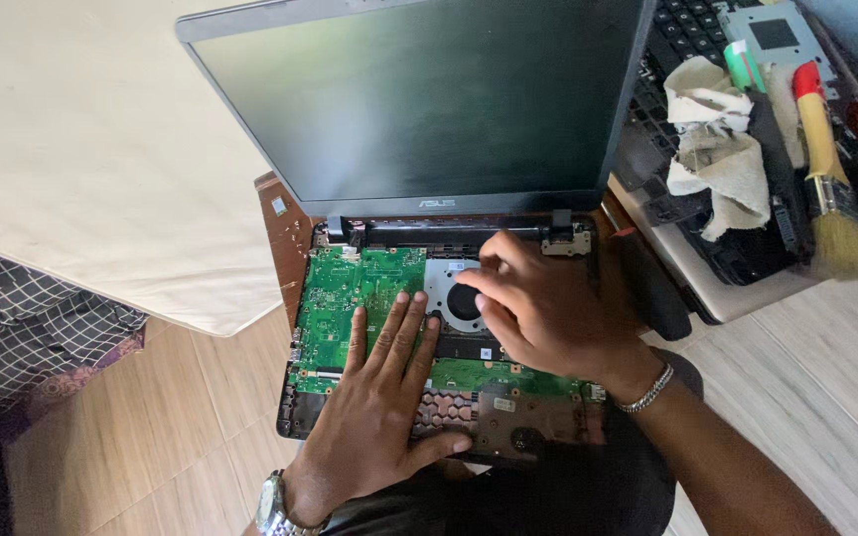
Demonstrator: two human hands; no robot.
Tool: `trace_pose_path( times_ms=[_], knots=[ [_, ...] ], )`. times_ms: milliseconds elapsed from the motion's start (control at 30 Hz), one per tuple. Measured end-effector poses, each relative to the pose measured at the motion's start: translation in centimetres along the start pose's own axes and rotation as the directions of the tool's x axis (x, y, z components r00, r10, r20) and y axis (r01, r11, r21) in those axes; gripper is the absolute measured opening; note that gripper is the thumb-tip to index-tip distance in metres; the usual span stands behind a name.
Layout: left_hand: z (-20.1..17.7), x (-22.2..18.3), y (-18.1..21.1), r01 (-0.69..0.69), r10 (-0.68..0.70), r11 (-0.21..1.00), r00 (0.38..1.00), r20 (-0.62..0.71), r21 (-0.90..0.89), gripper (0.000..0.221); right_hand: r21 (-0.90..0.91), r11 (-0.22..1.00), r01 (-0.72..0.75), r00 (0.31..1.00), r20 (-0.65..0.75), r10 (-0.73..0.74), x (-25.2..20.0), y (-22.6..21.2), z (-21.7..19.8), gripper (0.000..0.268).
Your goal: The person cleans a small component with a brush and reconnects internal cables and a battery pack inside an open laptop chassis.
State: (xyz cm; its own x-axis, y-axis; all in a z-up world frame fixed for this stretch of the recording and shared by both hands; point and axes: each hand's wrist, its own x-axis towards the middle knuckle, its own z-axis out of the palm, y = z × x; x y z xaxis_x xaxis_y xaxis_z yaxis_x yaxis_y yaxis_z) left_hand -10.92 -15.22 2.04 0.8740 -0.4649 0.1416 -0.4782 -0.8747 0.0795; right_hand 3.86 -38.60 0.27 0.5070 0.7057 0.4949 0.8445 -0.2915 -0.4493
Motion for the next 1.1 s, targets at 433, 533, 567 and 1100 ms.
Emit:
trace_pose_path(
  times_ms=[433, 533, 567, 1100],
  knots=[
    [0.1, 0.1, 0.1, -0.004, 0.005, 0.999, 1.000, -0.023, 0.053, 0.116, -0.291, 0.947, -0.134, 0.989, -0.096, 0.110, 0.0, -0.9, -0.7, 0.033],
    [-0.1, 0.0, 0.2, 0.015, -0.015, 1.000, 1.000, -0.017, 0.007, 0.114, 0.099, 0.995, 0.033, 0.988, -0.156, -0.017, 0.1, -0.1, -0.2, 0.033],
    [0.0, -0.1, 0.2, 0.017, -0.017, 1.000, 1.000, -0.020, -0.005, 0.114, 0.100, 0.995, -0.004, 0.987, -0.158, 0.019, 0.0, -0.1, -0.1, 0.033],
    [-1.7, -4.2, -1.3, 0.070, -0.240, 0.912, 0.890, -0.388, -0.405, 0.066, -0.231, 0.967, -0.111, 0.994, -0.023, 0.108, -0.3, 0.2, 0.5, 0.028]
  ],
)
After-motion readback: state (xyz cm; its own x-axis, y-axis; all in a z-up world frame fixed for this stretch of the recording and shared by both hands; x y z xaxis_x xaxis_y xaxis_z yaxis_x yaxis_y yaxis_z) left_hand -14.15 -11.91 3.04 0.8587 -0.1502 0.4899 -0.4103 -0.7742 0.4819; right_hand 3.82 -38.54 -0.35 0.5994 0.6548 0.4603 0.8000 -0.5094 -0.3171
